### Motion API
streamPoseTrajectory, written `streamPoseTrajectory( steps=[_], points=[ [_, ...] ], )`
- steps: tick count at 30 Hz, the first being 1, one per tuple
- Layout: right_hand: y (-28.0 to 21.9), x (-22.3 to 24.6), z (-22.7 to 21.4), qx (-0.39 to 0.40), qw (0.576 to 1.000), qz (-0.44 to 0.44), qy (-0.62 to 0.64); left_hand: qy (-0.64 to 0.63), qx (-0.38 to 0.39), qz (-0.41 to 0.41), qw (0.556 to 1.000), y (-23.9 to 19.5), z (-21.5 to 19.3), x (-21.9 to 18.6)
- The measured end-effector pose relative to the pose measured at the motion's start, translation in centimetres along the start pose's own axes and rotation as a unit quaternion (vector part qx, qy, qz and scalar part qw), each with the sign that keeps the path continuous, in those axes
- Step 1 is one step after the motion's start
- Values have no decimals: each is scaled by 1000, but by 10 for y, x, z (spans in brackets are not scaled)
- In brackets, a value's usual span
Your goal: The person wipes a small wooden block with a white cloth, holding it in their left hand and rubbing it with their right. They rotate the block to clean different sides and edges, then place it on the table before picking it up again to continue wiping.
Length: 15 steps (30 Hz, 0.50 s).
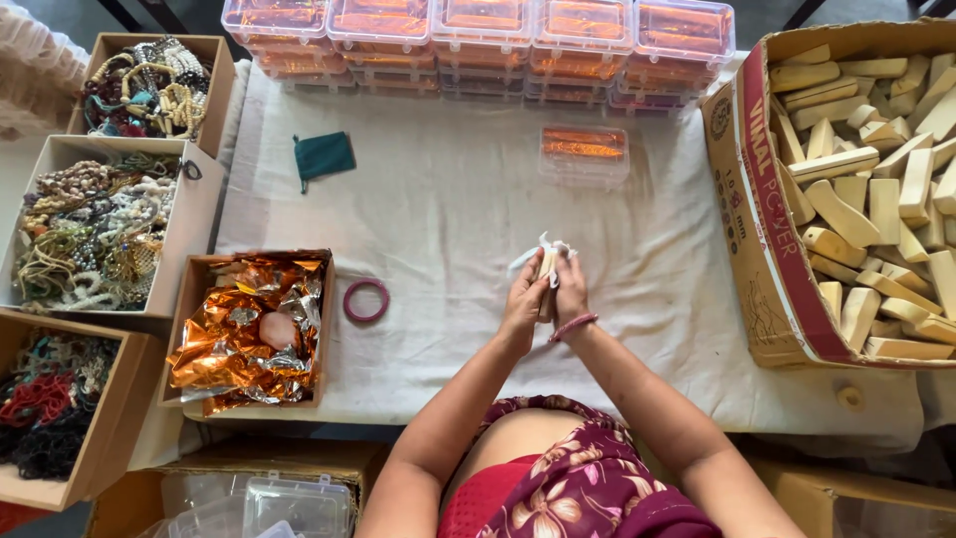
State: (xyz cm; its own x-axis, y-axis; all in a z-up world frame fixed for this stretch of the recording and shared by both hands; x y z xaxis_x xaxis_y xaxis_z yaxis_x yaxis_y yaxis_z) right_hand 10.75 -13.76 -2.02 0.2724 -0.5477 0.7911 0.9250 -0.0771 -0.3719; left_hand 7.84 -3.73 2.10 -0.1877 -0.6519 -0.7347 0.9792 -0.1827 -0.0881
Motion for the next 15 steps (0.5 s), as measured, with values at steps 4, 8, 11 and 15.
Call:
streamPoseTrajectory(
  steps=[4, 8, 11, 15],
  points=[
    [-34, -27, 13, -32, 996, 77, 31, 158, -73, 57, 983, 10, -20, -15],
    [-63, -22, 15, -28, 958, 91, -270, 197, -138, 114, 964, 35, -62, -27],
    [-89, 4, 45, 19, 905, 33, -425, 71, -173, 85, 979, 46, -82, -17],
    [-104, 65, 94, -35, 758, -328, -562, -97, -43, -10, 994, 50, -64, 46]
  ],
)
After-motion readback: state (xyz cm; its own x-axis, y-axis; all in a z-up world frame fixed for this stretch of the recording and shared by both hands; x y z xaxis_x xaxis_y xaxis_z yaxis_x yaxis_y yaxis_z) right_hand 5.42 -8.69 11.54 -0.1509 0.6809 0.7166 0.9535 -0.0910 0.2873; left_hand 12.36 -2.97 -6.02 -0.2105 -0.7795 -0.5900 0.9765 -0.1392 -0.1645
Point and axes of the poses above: each hand's wrist, its own y-axis towards the middle knuckle, its own z-axis out of the palm, x = y × z, the point moved 9 cm from there along y, towards the middle knuckle, and after that the axes turned 10 degrees about z, right-handed, at the moved point
